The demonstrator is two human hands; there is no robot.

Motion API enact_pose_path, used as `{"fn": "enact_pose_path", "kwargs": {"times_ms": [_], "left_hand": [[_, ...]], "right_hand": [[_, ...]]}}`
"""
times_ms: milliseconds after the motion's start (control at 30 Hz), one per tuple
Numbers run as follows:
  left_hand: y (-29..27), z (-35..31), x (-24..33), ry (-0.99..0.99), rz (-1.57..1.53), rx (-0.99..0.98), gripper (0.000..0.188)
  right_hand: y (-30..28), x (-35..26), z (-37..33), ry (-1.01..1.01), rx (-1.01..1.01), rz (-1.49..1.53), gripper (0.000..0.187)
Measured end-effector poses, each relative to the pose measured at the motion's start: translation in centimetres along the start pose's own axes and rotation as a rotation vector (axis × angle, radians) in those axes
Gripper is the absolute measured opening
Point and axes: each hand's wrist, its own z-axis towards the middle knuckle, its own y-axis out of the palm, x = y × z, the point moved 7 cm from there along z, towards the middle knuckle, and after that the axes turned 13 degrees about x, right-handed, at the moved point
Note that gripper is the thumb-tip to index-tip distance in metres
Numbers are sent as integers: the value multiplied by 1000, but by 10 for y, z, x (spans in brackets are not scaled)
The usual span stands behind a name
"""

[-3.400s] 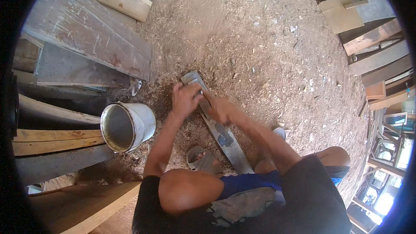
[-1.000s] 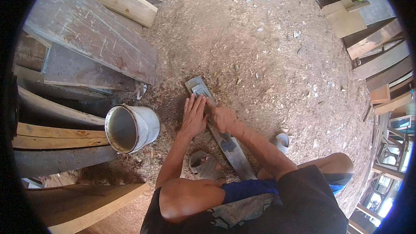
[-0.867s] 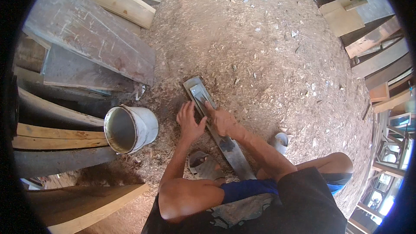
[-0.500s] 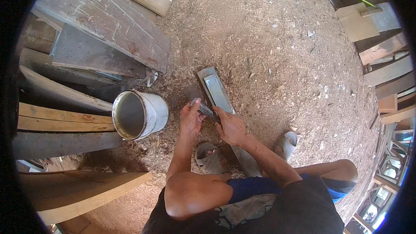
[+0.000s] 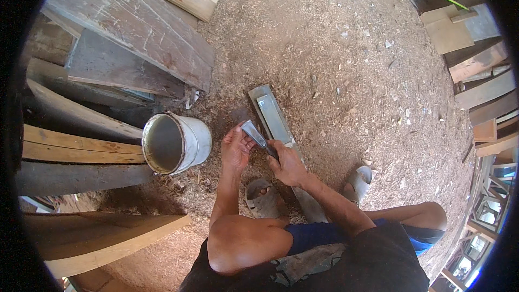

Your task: The person sharpens a small metal woodworking blade using a whetstone positioned on a wooden block, periodically dipping the blade into a bucket of water.

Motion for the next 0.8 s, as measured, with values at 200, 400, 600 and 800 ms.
{"fn": "enact_pose_path", "kwargs": {"times_ms": [200,400,600,800], "left_hand": [[15,-1,6,338,25,27,44],[14,-5,8,340,35,-53,39],[15,-4,7,342,45,-38,34],[13,0,5,344,83,13,33]], "right_hand": [[29,9,-12,175,-62,375,39],[37,-6,-16,375,-105,638,29],[37,-2,-12,291,-113,538,22],[34,3,-12,244,-32,526,28]]}}
